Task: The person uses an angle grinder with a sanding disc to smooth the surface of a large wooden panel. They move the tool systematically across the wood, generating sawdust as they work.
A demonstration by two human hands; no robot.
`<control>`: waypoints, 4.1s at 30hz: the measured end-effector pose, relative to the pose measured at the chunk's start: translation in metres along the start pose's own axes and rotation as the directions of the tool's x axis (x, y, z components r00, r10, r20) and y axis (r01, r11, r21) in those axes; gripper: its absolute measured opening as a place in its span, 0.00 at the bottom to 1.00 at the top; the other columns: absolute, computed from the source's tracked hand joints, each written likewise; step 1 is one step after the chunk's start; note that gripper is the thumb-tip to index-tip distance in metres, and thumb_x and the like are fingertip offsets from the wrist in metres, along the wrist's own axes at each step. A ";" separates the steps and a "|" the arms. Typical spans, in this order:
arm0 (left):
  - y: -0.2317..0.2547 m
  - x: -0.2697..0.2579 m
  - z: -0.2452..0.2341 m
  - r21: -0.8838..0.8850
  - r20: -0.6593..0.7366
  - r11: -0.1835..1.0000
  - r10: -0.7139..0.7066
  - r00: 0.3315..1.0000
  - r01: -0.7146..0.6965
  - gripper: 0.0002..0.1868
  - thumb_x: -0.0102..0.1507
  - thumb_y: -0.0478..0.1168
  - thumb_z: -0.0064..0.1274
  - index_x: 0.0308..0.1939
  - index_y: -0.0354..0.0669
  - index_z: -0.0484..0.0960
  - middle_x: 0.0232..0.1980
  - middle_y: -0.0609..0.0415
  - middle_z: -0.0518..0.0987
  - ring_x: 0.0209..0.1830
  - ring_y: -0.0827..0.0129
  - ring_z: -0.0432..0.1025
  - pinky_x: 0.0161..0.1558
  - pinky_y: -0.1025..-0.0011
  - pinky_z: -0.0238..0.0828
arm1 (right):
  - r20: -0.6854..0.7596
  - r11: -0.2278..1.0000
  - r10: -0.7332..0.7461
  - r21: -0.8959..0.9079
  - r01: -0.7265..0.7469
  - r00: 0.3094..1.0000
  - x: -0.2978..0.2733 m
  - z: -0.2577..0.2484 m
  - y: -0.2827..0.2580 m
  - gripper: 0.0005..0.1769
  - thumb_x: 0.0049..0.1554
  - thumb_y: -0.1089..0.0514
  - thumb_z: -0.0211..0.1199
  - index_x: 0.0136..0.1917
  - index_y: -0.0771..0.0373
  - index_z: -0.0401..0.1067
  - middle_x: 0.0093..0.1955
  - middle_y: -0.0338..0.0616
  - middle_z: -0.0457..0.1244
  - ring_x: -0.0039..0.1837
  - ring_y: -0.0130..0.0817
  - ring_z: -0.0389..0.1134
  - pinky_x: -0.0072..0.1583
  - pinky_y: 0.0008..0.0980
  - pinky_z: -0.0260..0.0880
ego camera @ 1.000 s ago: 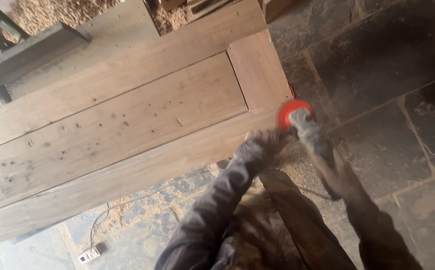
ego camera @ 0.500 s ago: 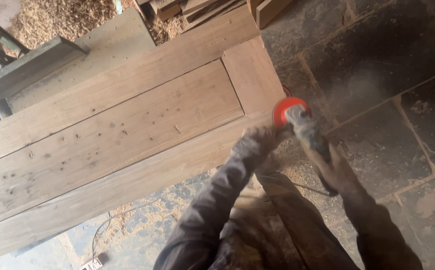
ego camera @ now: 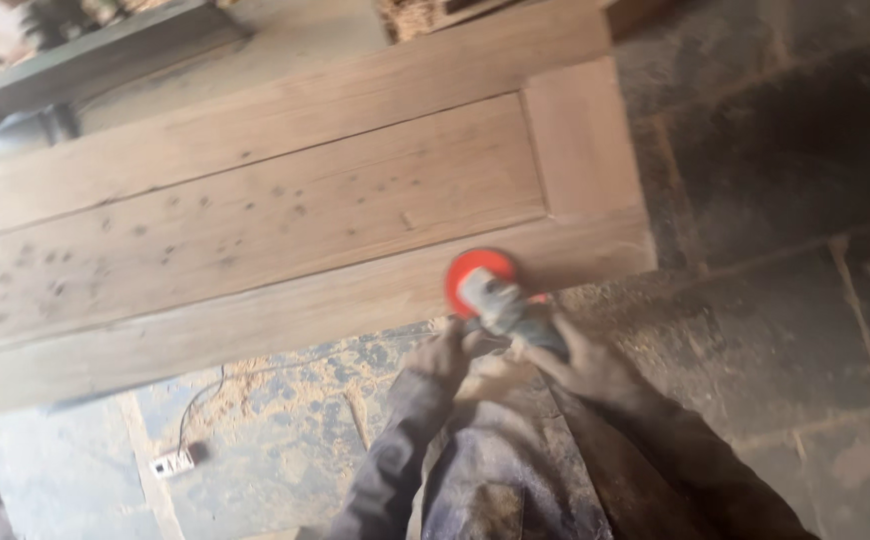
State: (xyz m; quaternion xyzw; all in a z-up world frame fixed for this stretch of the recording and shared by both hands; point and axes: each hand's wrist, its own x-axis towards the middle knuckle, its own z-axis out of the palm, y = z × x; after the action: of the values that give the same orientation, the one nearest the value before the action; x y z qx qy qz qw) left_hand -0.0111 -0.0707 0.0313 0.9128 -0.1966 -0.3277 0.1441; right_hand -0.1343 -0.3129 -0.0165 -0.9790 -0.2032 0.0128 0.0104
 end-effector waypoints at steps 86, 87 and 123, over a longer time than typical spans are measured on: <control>0.111 0.226 -0.080 0.617 -0.106 0.515 0.803 0.586 -0.595 0.15 0.75 0.53 0.43 0.54 0.50 0.78 0.32 0.56 0.76 0.25 0.67 0.74 0.23 0.65 0.67 | 0.411 0.074 0.810 0.636 -0.768 0.418 0.037 -0.037 0.154 0.46 0.56 0.29 0.55 0.79 0.56 0.57 0.68 0.65 0.62 0.69 0.64 0.63 0.65 0.54 0.65; 0.113 0.217 -0.074 0.489 -0.057 0.610 0.736 0.675 -0.623 0.20 0.80 0.58 0.42 0.54 0.48 0.78 0.32 0.56 0.76 0.27 0.65 0.74 0.27 0.64 0.67 | 0.362 0.102 0.812 0.685 -0.722 0.458 0.026 -0.036 0.145 0.44 0.57 0.31 0.55 0.78 0.57 0.58 0.68 0.66 0.62 0.70 0.64 0.63 0.65 0.53 0.66; -0.085 -0.083 0.003 0.134 -0.412 0.982 -0.065 0.909 0.131 0.17 0.75 0.52 0.36 0.59 0.49 0.73 0.34 0.54 0.76 0.27 0.65 0.69 0.24 0.64 0.69 | 0.538 0.705 0.077 0.565 -0.427 0.839 0.118 -0.056 -0.057 0.44 0.61 0.28 0.51 0.78 0.58 0.54 0.36 0.46 0.67 0.28 0.29 0.65 0.29 0.30 0.70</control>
State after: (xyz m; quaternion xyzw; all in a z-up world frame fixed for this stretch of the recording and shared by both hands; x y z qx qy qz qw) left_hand -0.0495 0.0416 0.0406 0.9781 -0.1416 -0.1214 0.0919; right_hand -0.0473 -0.2150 0.0380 -0.8934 -0.0402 0.3258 0.3067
